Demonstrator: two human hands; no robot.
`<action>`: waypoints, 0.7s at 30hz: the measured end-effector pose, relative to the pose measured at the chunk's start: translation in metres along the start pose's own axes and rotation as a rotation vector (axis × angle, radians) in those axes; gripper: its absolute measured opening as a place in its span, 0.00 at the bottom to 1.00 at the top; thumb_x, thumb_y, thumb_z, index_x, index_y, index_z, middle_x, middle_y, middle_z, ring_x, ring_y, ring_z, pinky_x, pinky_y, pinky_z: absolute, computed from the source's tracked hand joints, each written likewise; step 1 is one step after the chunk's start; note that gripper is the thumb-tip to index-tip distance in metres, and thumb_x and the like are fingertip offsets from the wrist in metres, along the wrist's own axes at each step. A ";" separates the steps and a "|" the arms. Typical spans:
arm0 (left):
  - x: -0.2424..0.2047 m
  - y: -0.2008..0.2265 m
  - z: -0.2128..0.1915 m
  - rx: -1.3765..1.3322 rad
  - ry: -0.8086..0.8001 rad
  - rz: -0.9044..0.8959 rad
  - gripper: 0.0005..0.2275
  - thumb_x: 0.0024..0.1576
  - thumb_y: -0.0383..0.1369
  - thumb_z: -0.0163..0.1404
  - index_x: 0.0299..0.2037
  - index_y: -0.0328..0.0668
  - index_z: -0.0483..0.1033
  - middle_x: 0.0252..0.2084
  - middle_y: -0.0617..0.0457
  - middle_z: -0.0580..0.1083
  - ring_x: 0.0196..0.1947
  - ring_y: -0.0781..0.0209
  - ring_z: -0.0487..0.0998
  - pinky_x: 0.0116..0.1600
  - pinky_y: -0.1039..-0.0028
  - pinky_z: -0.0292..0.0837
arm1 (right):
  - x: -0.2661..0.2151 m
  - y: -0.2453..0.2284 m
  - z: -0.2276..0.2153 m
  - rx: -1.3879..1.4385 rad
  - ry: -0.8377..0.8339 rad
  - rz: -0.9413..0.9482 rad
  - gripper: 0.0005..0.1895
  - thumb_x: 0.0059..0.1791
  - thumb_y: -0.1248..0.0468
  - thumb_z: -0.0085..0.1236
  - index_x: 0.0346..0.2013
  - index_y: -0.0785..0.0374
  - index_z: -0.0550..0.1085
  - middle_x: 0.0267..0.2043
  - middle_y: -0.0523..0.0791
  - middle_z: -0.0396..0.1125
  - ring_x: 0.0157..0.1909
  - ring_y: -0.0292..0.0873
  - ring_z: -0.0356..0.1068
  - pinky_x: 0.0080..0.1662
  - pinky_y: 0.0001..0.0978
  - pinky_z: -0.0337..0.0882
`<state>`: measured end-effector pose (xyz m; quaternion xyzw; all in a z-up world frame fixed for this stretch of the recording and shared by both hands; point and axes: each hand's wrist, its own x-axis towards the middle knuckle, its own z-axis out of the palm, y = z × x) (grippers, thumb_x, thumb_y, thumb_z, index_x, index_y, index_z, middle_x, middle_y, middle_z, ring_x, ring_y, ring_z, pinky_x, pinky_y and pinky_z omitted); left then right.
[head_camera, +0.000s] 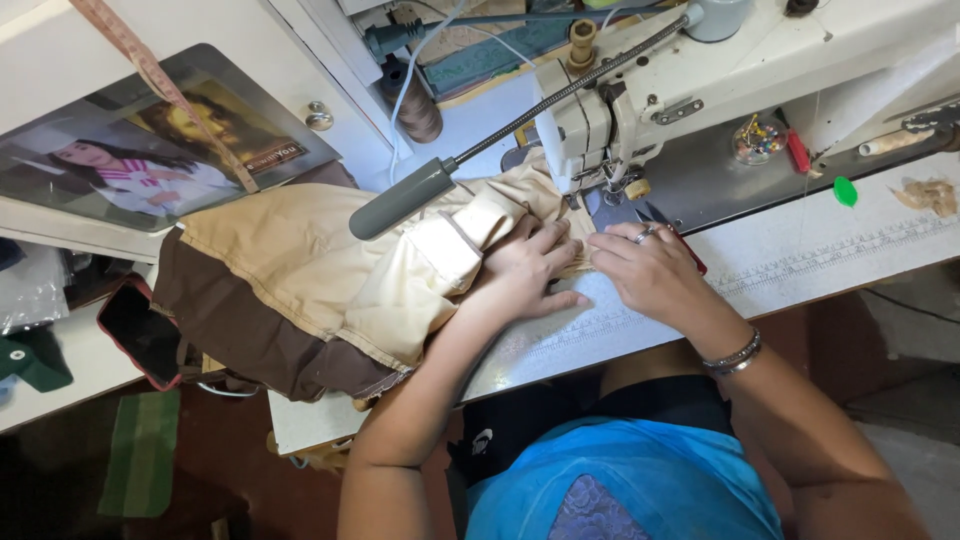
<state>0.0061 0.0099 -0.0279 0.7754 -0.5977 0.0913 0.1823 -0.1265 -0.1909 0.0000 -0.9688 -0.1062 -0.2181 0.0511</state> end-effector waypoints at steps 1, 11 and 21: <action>-0.001 -0.002 0.005 -0.002 -0.001 0.000 0.33 0.48 0.66 0.51 0.57 0.56 0.75 0.58 0.48 0.73 0.53 0.42 0.74 0.55 0.61 0.71 | 0.000 0.001 -0.001 0.001 -0.002 0.001 0.08 0.54 0.61 0.49 0.41 0.44 0.76 0.51 0.34 0.72 0.60 0.39 0.70 0.58 0.41 0.66; 0.014 -0.001 -0.031 0.067 -0.049 -0.164 0.34 0.48 0.67 0.50 0.51 0.45 0.78 0.57 0.48 0.74 0.54 0.43 0.74 0.54 0.66 0.74 | 0.008 0.018 -0.008 0.095 -0.131 -0.011 0.10 0.57 0.58 0.46 0.41 0.48 0.77 0.52 0.37 0.73 0.60 0.43 0.70 0.56 0.45 0.68; 0.020 0.015 -0.058 0.064 -0.082 -0.130 0.29 0.51 0.56 0.53 0.53 0.42 0.75 0.45 0.48 0.77 0.47 0.49 0.76 0.49 0.62 0.75 | 0.017 0.039 -0.018 0.203 -0.267 -0.069 0.12 0.58 0.56 0.44 0.40 0.49 0.77 0.50 0.41 0.74 0.63 0.46 0.70 0.56 0.50 0.69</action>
